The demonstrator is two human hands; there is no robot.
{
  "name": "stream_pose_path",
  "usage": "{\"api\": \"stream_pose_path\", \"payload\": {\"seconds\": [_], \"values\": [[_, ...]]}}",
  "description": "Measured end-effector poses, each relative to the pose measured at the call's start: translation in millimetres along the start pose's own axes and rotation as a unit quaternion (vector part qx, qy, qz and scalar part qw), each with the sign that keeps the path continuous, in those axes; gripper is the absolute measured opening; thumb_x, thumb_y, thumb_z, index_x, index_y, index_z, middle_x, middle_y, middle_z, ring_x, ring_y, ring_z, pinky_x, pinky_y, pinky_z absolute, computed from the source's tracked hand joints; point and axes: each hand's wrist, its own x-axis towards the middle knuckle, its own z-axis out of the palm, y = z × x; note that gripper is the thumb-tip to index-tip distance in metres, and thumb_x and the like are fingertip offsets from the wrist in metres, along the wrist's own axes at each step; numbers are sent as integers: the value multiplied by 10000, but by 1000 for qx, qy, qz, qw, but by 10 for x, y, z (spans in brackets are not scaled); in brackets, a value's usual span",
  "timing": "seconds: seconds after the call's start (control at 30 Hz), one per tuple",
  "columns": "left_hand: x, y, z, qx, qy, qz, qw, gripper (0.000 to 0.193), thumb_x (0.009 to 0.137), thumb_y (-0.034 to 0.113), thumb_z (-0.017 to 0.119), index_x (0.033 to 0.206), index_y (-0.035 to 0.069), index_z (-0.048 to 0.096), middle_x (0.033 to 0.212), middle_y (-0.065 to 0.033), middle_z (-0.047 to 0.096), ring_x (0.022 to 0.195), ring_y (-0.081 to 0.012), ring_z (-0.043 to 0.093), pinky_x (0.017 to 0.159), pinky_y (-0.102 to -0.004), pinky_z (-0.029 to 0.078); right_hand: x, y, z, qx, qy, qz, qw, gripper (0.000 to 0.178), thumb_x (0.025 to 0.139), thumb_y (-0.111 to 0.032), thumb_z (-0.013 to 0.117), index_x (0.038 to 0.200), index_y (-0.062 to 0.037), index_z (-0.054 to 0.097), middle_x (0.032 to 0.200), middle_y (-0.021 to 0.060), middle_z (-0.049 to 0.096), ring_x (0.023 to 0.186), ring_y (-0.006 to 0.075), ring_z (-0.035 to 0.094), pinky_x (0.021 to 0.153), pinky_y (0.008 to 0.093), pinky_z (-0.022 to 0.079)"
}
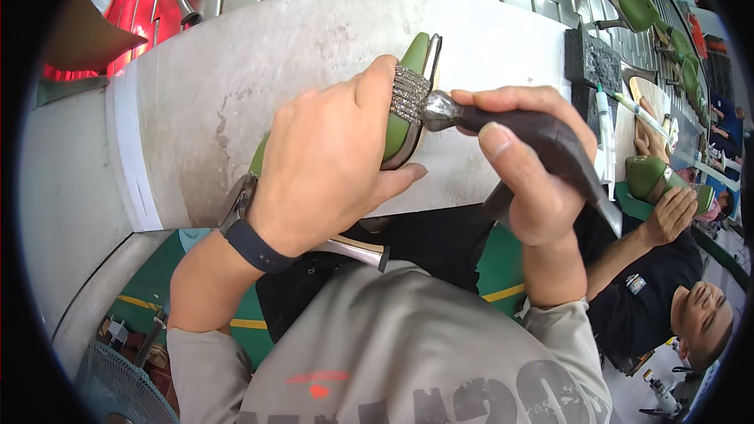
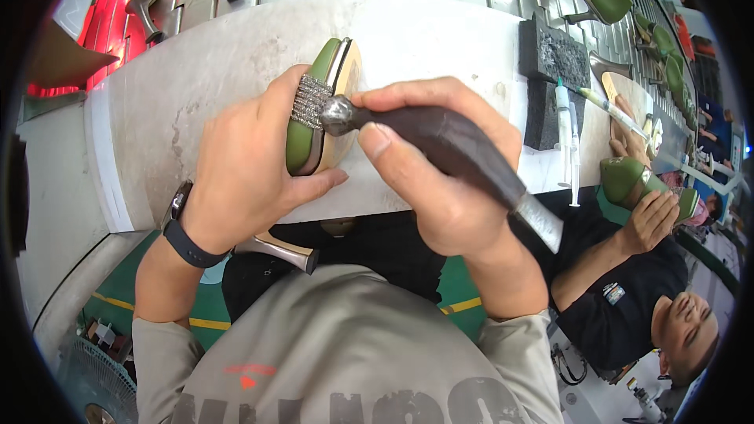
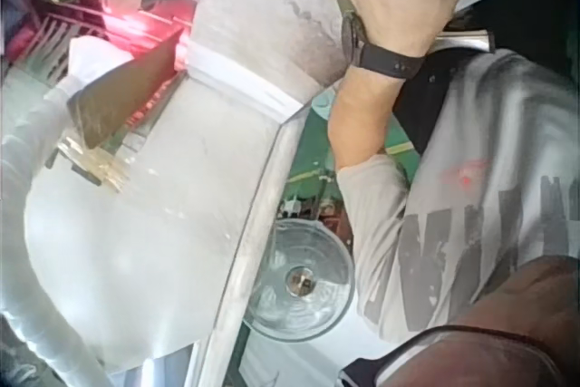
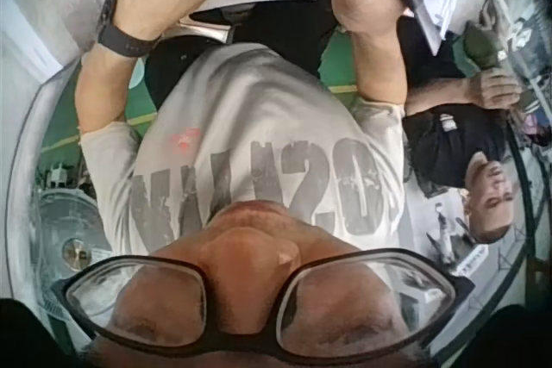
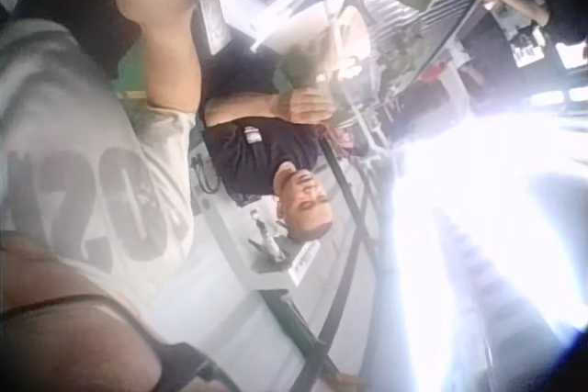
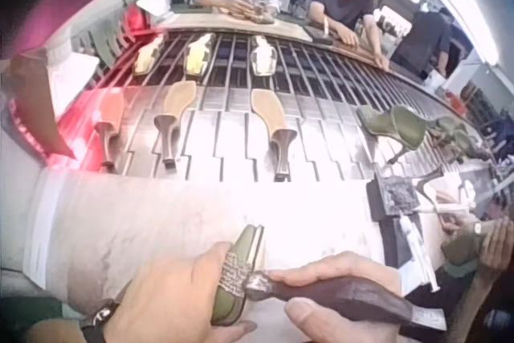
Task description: The person assembles high-heeled shoes by hammering the edges of the upper material onto the heel structure, applying adhesive to a sole component, and pressing the sole onto the bottom of the shoe.
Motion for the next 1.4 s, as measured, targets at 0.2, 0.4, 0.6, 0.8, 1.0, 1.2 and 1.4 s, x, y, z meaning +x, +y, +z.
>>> {"api": "stream_pose_path", "payload": {"seconds": [0.2,0.4,0.6,0.8,1.0,1.2,1.4], "values": [[-1,21,-37,15,19,26,999,918,631,215,950,1379,-39,484,980,-215,693,869,-432,679,730,-477,539,415,-55,-80,-80,-24,31,996,277,916,-91,690,1127,87,664,1071,222,752,1017,259,736,913,366,599],[-2,17,-86,4,-20,-11,1000,948,658,260,959,1415,-30,468,1040,-233,693,952,-434,693,832,-464,562,868,518,-199,42,56,118,991,208,950,-154,699,1090,-2,725,1067,111,751,1009,181,704,912,308,564],[-107,456,-823,-126,161,168,964,920,726,169,916,1478,-22,422,1404,-214,571,1263,-287,605,1049,-393,489,492,516,-250,76,95,90,988,181,948,-117,695,1078,5,724,1055,115,754,1011,184,707,914,307,567],[-345,565,-453,-155,180,241,941,672,782,41,784,1377,-8,477,1370,-220,622,1297,-307,613,1075,-384,476,-409,-525,41,65,52,-118,990,241,938,-82,702,1140,47,675,1132,213,735,1126,289,700,1055,433,522],[-426,670,-220,-175,245,185,935,618,798,26,772,1364,-8,525,1326,-184,649,1241,-318,648,1063,-392,492,-817,-1091,31,-136,-184,-236,944,360,936,-120,747,1214,25,571,1245,297,641,1224,435,643,1064,537,512],[-515,655,-109,-151,256,245,923,670,715,-46,732,1353,-17,527,1305,-207,643,1253,-390,628,1073,-454,494,-746,-1260,49,-105,-115,-138,978,355,869,-184,782,1082,50,621,1126,295,703,1090,335,696,996,422,538],[-659,571,73,-116,312,291,897,669,723,17,763,1352,-18,536,1239,-211,677,1159,-408,670,1028,-535,513,-693,-1323,134,-31,-91,-8,995,386,824,-216,771,1040,73,632,1054,271,729,997,314,722,951,401,560]]}}
